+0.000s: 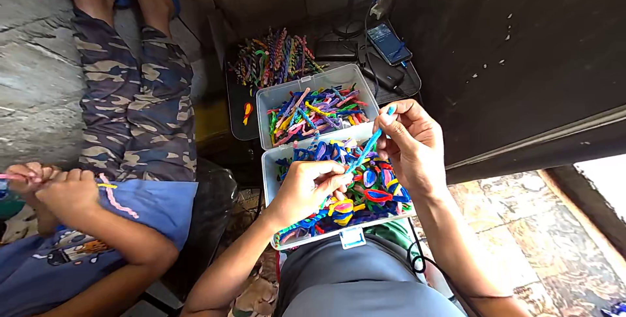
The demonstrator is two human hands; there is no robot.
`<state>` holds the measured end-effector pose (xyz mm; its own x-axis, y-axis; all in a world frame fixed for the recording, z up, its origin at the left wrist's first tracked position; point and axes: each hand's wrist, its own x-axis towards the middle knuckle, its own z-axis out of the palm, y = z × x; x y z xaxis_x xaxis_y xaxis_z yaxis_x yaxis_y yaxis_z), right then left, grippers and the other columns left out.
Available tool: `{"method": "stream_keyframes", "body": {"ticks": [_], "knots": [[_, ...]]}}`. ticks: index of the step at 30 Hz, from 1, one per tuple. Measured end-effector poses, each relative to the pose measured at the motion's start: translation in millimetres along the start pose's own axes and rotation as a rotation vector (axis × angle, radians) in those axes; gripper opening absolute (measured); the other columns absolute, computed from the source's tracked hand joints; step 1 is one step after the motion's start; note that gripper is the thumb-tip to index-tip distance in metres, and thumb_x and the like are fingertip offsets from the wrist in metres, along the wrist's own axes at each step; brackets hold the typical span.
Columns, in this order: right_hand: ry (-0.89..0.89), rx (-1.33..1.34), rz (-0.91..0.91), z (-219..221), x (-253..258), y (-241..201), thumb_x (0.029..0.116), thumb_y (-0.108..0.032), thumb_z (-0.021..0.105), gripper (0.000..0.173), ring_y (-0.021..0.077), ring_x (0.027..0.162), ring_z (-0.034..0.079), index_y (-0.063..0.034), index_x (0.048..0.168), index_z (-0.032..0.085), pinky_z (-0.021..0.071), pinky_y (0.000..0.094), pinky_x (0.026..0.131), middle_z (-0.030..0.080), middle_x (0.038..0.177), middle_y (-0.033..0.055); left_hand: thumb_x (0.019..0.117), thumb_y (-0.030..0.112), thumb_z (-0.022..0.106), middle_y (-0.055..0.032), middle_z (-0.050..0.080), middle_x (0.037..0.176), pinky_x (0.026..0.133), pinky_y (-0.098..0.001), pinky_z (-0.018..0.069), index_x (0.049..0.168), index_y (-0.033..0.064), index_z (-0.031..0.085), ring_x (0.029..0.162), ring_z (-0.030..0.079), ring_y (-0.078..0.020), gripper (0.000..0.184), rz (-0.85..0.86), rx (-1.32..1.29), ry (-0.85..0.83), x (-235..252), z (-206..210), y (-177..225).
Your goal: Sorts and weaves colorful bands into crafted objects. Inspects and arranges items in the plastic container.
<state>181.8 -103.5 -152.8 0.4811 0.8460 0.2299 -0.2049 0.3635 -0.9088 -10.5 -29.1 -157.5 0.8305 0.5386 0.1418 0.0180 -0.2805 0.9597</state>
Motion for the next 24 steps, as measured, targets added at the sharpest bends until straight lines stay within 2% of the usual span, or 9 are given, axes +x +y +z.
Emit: {"method": "stream_keyframes", "body": {"ticks": [4,7,9,11,13,15,17,21,24], "knots": [[0.036,0.069,-0.012,3,-2,2,0.1055,-0.008,0.052,0.015,-0.0019,0.054,0.059,-0.0142,0.098,0.064,0.05,0.0114,0.048,0.069,0.08,-0.0042,0.0995,0.006,0.063,0.0058,0.072,0.079,0.072,-0.0128,0.0562,0.093,-0.0024,0.069,0.073,0.067,0.0053,0.013,0.046,-0.067,-0.118,-3,-9,1],[0.067,0.167,0.026,8,-3,5,0.1072,-0.011,0.047,0.021,-0.0021,0.054,0.057,-0.0156,0.095,0.064,0.0485,0.0109,0.049,0.067,0.079,-0.0042,0.1018,0.01,0.06,0.0106,0.07,0.077,0.068,-0.0113,0.0552,0.093,0.004,0.065,0.07,0.066,0.0072,0.012,-0.023,-0.126,-0.278,-2,-22,2],[0.088,0.164,-0.017,4,0,6,0.1079,-0.013,0.047,0.02,-0.0013,0.058,0.058,-0.0178,0.097,0.063,0.0502,0.0117,0.052,0.067,0.082,-0.0051,0.1018,0.013,0.06,0.0055,0.072,0.082,0.073,-0.0137,0.0554,0.097,0.0003,0.068,0.076,0.067,0.0051,0.016,-0.064,0.052,-0.304,0,-37,4],[0.084,0.078,-0.089,-4,3,3,0.1076,-0.013,0.048,0.016,0.0,0.065,0.062,-0.0177,0.101,0.062,0.0536,0.0133,0.058,0.068,0.089,-0.0052,0.1007,0.018,0.061,-0.0035,0.074,0.091,0.078,-0.0254,0.058,0.102,0.0003,0.074,0.082,0.069,-0.0054,0.022,-0.059,0.37,-0.161,2,-51,10],[0.026,-0.019,-0.12,-9,3,-1,0.1059,-0.011,0.052,0.014,0.0001,0.067,0.063,-0.0164,0.102,0.065,0.0547,0.0144,0.059,0.07,0.091,-0.0055,0.1016,0.018,0.06,-0.0083,0.074,0.096,0.078,-0.0357,0.0594,0.107,0.0009,0.073,0.084,0.071,-0.0147,0.022,-0.065,0.508,0.004,13,-63,13],[-0.044,-0.039,-0.068,-8,0,-5,0.1048,-0.01,0.053,0.016,-0.0012,0.062,0.061,-0.0159,0.1,0.066,0.0529,0.0133,0.055,0.07,0.086,-0.0062,0.1027,0.017,0.058,-0.0095,0.073,0.093,0.077,-0.0341,0.0598,0.109,-0.0007,0.072,0.082,0.071,-0.014,0.023,-0.066,0.517,0.107,34,-75,8],[-0.081,0.005,0.002,-2,-4,-8,0.104,-0.008,0.052,0.018,-0.0018,0.056,0.057,-0.0146,0.097,0.067,0.0502,0.0126,0.05,0.068,0.082,-0.0049,0.104,0.016,0.058,-0.0107,0.073,0.092,0.08,-0.0336,0.0577,0.109,-0.0009,0.072,0.082,0.07,-0.0144,0.023,-0.106,0.555,0.096,60,-85,-1],[-0.112,0.04,0.052,3,-10,-7,0.103,-0.008,0.053,0.016,-0.0019,0.055,0.057,-0.0144,0.097,0.067,0.0505,0.0123,0.05,0.069,0.081,-0.0039,0.1015,0.0,0.055,-0.0232,0.069,0.121,0.102,-0.0529,0.0477,0.115,-0.0029,0.073,0.114,0.066,-0.0361,0.022,-0.204,0.707,-0.172,106,-92,-30],[-0.115,0.042,0.068,4,-10,-2,0.1022,-0.006,0.054,0.015,-0.0006,0.055,0.058,-0.0117,0.097,0.067,0.0503,0.0125,0.051,0.068,0.08,-0.0014,0.0918,-0.011,0.057,-0.0238,0.062,0.131,0.108,-0.057,0.0408,0.116,0.0031,0.075,0.131,0.052,-0.0427,0.034,-0.251,0.94,-0.355,125,-81,-52]]}}
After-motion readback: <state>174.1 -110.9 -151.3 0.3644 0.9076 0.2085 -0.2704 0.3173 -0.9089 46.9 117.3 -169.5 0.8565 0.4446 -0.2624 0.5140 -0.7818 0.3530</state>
